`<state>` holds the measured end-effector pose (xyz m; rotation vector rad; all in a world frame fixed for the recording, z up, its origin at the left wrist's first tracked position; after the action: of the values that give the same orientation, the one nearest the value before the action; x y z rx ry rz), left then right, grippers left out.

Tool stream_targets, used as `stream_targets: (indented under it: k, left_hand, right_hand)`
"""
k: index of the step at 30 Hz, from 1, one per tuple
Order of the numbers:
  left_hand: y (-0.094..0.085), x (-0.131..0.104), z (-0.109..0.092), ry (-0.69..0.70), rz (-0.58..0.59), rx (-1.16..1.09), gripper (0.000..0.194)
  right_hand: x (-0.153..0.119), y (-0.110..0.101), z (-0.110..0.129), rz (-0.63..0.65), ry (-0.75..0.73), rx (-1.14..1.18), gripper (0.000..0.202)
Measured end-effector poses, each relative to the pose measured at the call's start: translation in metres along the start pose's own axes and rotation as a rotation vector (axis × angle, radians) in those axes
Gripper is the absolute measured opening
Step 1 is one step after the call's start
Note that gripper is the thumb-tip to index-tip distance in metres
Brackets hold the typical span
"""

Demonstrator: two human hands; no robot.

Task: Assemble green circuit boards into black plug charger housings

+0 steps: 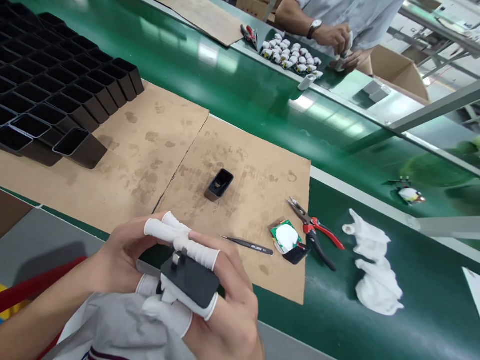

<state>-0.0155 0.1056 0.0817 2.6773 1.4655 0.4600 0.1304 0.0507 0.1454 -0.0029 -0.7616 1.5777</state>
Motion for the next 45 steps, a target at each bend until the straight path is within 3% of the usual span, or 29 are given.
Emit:
stream_targets:
  k: [3, 8, 11, 16, 21, 27, 35, 40, 43, 45]
  left_hand:
    - [-0.001, -0.003, 0.004, -0.044, -0.009, -0.040, 0.061]
    - [-0.004, -0.008, 0.017, -0.138, -0.063, -0.130, 0.066]
    - [-0.002, -0.008, 0.019, -0.178, -0.050, -0.182, 0.070]
    - [-0.001, -0.004, 0.009, -0.150, -0.068, -0.243, 0.065]
    - [-0.004, -0.003, 0.006, -0.090, -0.110, -0.241, 0.065]
    - [-0.005, -0.013, -0.012, 0.039, -0.080, -0.194, 0.065]
    - [-0.012, -0.055, -0.052, 0.215, -0.134, -0.086, 0.063]
    - [-0.018, -0.092, -0.091, 0.288, -0.224, 0.084, 0.063]
    - [-0.017, -0.111, -0.099, 0.313, -0.266, -0.033, 0.066]
    - [-0.008, -0.118, -0.091, 0.279, -0.230, -0.214, 0.065]
  right_hand:
    - [0.004, 0.002, 0.013, 0.025, -0.128, 0.000, 0.039]
    - [0.003, 0.009, 0.014, 0.074, -0.083, -0.049, 0.043]
    - [-0.007, 0.008, 0.016, 0.030, -0.083, -0.075, 0.054]
    - [-0.026, 0.002, 0.026, -0.125, -0.116, -0.157, 0.068]
    - [-0.034, 0.020, 0.043, -0.087, -0.161, -0.374, 0.073]
    - [-0.040, 0.034, 0.073, -0.085, -0.217, -0.520, 0.082]
    - [-0.058, 0.049, 0.122, -0.069, -0.355, -0.721, 0.089]
    - [-0.084, 0.056, 0.144, -0.232, -0.494, -0.654, 0.077]
    - [-0.104, 0.055, 0.146, -0.503, -0.491, -0.420, 0.070]
    - [-0.115, 0.052, 0.136, -0.691, -0.374, -0.137, 0.063]
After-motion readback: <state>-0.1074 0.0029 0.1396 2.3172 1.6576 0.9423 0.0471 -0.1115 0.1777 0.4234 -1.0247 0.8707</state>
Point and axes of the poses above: each hand's wrist, its own x-axis towards the middle knuckle, its own y-axis out of the palm, z = x × y, the point moved 10 cm from there along x, towards the middle knuckle, and after that the axes turned 2 degrees about x, right-handed, at the moved point
